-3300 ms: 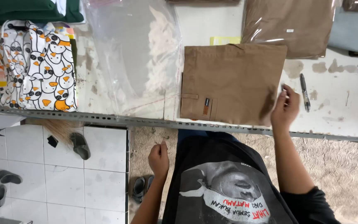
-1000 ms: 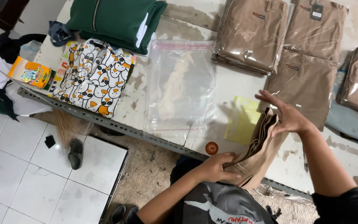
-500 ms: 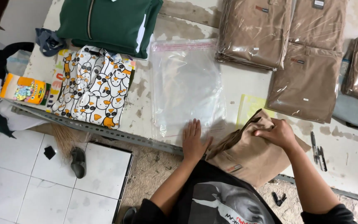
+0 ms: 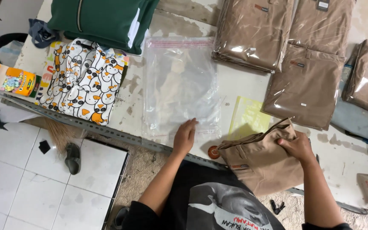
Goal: Folding brown trousers and placing them into clear plastic bags for final packaging.
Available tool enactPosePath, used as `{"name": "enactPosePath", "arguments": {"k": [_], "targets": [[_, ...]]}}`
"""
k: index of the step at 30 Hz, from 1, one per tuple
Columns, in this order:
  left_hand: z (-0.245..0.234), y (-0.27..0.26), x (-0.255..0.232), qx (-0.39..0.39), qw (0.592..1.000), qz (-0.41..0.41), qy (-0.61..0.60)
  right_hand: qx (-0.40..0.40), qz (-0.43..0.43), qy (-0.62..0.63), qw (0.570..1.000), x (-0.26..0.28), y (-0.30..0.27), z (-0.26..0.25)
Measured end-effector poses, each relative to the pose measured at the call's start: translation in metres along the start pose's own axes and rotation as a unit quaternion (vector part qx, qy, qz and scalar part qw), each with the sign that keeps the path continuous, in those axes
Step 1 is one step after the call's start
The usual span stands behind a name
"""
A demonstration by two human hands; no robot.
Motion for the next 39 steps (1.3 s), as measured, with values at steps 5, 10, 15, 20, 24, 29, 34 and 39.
{"name": "enactPosePath", "arguments": {"k": [5,10,15,20,24,29,34,39], "targets": [[-0.018,0.019,-0.043,-0.078,0.99,-0.016,-0.114,0.039,-0.023,0.03,0.999,-0.005,-0.001,-0.029],[0.01,0.018,-0.057,-0.089,0.994,0.017,-0.065,0.106,-0.028,0.006,0.994,-0.008,0.026,0.02],[0.04,0.018,-0.068,-0.085,0.994,0.02,-0.063,0.18,-0.131,-0.058,0.973,0.028,0.028,0.114],[0.058,0.027,-0.085,-0.038,0.995,0.045,-0.077,0.183,-0.148,-0.116,0.965,0.115,-0.024,0.111],[0.073,0.03,-0.094,0.047,0.992,0.076,-0.087,0.199,-0.094,-0.175,0.96,0.152,-0.045,0.11],[0.09,0.022,-0.09,0.163,0.981,0.104,0.02,0.157,-0.068,-0.292,0.941,0.148,-0.031,0.128],[0.092,0.019,-0.099,0.271,0.945,0.129,0.128,0.057,-0.021,-0.316,0.947,0.141,-0.008,0.113],[0.079,0.005,-0.122,0.243,0.924,0.203,0.216,0.066,-0.014,-0.317,0.946,0.147,-0.027,0.074]]}}
Point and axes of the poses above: each hand's wrist, its own y-axis towards the middle knuckle, its own z-axis out of the palm, x = y × z, the point moved 9 cm from there along y, towards the middle knuckle, and after that the axes turned 15 degrees about z, right-handed, at the moved point
